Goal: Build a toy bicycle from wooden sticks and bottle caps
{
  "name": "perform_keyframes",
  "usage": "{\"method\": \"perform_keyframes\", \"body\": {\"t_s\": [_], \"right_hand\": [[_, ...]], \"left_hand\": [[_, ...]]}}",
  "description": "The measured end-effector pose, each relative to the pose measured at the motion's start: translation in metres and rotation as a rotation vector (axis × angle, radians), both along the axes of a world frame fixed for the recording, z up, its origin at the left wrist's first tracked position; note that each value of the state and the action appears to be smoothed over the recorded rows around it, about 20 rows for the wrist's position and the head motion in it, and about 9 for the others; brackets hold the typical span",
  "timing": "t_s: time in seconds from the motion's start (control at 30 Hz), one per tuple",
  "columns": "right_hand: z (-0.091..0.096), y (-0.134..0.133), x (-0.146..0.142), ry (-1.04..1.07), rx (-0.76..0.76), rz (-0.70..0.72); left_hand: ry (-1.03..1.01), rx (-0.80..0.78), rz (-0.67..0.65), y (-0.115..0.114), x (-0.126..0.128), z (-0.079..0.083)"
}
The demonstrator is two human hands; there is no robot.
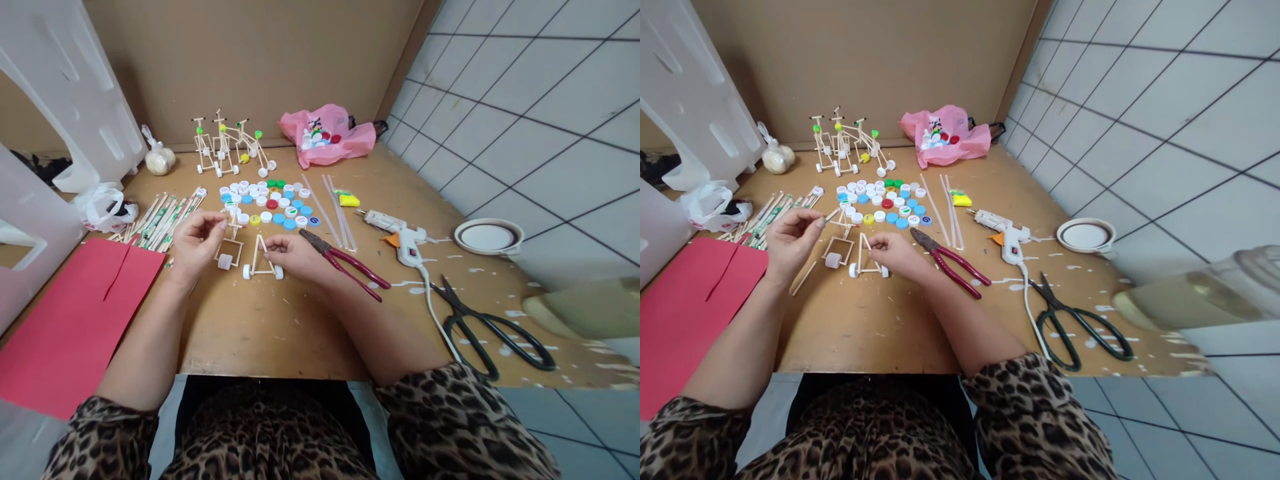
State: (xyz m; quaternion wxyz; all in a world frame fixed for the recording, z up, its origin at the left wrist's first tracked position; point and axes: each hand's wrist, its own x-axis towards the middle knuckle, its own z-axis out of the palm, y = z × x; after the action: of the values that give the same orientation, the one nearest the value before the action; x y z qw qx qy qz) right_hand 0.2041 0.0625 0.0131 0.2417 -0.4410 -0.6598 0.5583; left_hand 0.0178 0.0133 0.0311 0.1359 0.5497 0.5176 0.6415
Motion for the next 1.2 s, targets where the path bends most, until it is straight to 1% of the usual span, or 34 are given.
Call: {"method": "perform_keyframes", "body": {"t_s": [0.1,0.2,0.33,0.47,0.6,0.77,0.97,1.2], "right_hand": [[0.001,-0.001,0.001,0.029,0.023,0.023],[0.002,-0.002,0.001,0.06,0.05,0.067],[0.003,-0.004,0.002,0.119,0.051,0.107],[0.003,-0.005,0.001,0.107,0.051,0.117],[0.002,-0.006,0.0,0.115,0.058,0.133],[0.003,-0.007,0.0,0.124,0.036,0.148],[0.006,-0.008,0.001,0.156,0.039,0.169],[0.002,-0.004,0.003,0.199,0.051,0.146]], "left_hand": [[0.074,-0.099,-0.137,-0.004,0.007,-0.001],[0.121,-0.19,-0.213,-0.005,0.012,-0.001],[0.146,-0.272,-0.24,-0.006,0.014,0.0],[0.054,-0.378,-0.265,-0.006,0.016,-0.002],[-0.051,-0.392,-0.31,-0.005,0.017,-0.004],[-0.071,-0.4,-0.368,-0.004,0.018,-0.005],[-0.099,-0.361,-0.351,-0.002,0.016,-0.007],[-0.229,-0.449,-0.41,-0.003,0.013,-0.002]]}}
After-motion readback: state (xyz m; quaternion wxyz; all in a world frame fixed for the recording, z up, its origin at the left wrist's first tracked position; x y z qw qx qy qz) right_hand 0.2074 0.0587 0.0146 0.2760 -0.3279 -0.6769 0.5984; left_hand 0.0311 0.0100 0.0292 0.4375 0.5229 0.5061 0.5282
